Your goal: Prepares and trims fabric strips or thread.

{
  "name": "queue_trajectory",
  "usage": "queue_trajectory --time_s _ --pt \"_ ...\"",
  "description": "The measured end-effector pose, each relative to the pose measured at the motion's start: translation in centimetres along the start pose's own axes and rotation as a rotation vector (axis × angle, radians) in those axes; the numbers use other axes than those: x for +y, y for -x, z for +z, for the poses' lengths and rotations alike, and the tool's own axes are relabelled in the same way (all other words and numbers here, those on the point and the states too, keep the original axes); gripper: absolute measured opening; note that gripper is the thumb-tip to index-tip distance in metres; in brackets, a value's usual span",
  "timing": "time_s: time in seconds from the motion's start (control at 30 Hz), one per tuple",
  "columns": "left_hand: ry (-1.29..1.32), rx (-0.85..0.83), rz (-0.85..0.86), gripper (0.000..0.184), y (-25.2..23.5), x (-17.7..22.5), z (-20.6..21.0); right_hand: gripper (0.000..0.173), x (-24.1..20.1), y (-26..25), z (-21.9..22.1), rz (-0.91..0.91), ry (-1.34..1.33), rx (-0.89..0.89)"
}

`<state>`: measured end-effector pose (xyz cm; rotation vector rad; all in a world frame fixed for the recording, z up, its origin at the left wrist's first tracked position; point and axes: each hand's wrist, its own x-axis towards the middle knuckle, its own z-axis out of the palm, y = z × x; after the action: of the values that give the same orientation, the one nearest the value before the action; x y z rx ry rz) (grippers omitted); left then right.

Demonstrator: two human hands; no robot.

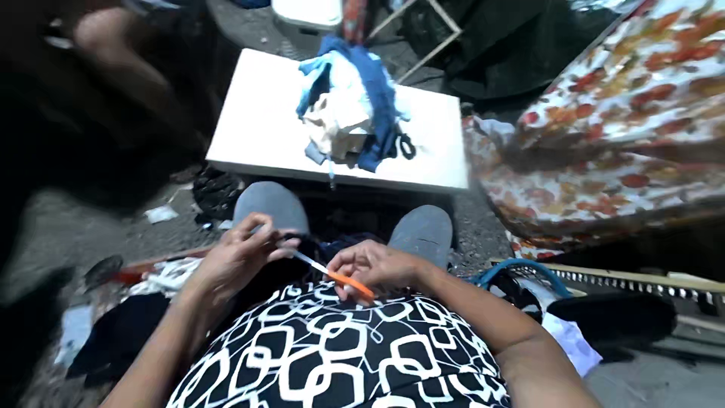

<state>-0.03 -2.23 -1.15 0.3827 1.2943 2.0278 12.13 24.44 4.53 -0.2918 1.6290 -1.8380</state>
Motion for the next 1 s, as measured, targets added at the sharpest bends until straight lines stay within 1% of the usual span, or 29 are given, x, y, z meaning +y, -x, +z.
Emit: queue_trajectory --time_s 0.1,0.13,0.17,0.23,0.3,0.33,0.37,0.4,0.43,0.47,0.53,0.6,0.67,0.73,0.8,0.87,0.9,0.97,1.0 --pt "-0.186 0.000 -0.159 0.012 1.1 0.3 -4.2 0.037 -1.4 2.7 -2.6 -0.028 0.261 -0.111" --pt "-0.259 -0.005 -0.181 0.013 1.6 0.2 -5.6 0.041 -2.1 3.9 -4.0 -0.023 0.362 -0.120" --pt "-0.332 0.000 -0.185 0.013 1.9 0.0 -6.7 0.041 -3.0 5.2 -5.6 -0.011 0.465 -0.089" --pt "-0.449 0.027 -0.173 0.014 2.5 -0.5 -8.2 0.037 -4.8 7.6 -9.7 0.024 0.660 0.099" --pt "-0.513 0.027 -0.120 0.014 3.2 -0.8 -9.3 0.034 -5.2 9.2 -15.0 0.081 0.839 0.412" --pt "-0.515 0.017 -0.073 0.016 3.4 -1.0 -9.8 0.032 -4.9 9.5 -17.8 0.154 0.925 0.612" --pt "-0.497 0.006 -0.010 0.018 3.5 -1.2 -10.5 0.032 -4.3 9.5 -20.6 0.272 0.998 0.817" --pt "-0.469 0.000 0.044 0.019 3.5 -1.4 -11.2 0.035 -3.6 9.3 -23.1 0.415 1.043 0.999" --pt "-0.422 -0.001 0.074 0.020 3.6 -1.5 -11.7 0.038 -2.7 9.0 -25.2 0.551 1.057 1.134" --pt "-0.371 0.006 0.087 0.018 3.8 -1.4 -11.9 0.040 -1.6 8.7 -27.0 0.659 1.062 1.218" --pt "-0.300 0.029 0.081 0.012 4.1 -1.1 -12.2 0.041 0.3 8.2 -29.2 0.770 1.074 1.288" --pt "-0.261 0.027 0.071 0.010 4.3 -1.0 -13.0 0.036 1.9 7.6 -31.2 0.764 1.106 1.321" --pt "-0.227 0.048 0.068 0.010 4.5 -0.5 -12.9 0.032 2.9 7.0 -32.5 0.757 1.141 1.317" --pt "-0.169 0.037 0.081 0.011 4.7 -0.1 -13.1 0.033 2.7 6.5 -32.3 0.756 1.173 1.284" --pt "-0.105 -0.007 0.117 0.012 4.7 0.4 -12.7 0.032 1.3 6.3 -29.9 0.705 1.195 1.257" --pt "-0.063 0.010 0.122 0.010 4.7 1.1 -11.4 0.027 -0.5 6.7 -25.4 0.665 1.188 1.167" --pt "-0.052 0.041 0.116 0.009 4.9 1.4 -10.6 0.025 -1.1 7.3 -22.8 0.648 1.168 1.075" --pt "-0.019 0.075 0.119 0.009 4.9 1.7 -10.1 0.019 -0.9 9.2 -17.6 0.599 1.131 0.876" --pt "-0.002 0.064 0.141 0.009 4.8 1.6 -10.1 0.018 -0.2 10.4 -15.1 0.537 1.145 0.814"
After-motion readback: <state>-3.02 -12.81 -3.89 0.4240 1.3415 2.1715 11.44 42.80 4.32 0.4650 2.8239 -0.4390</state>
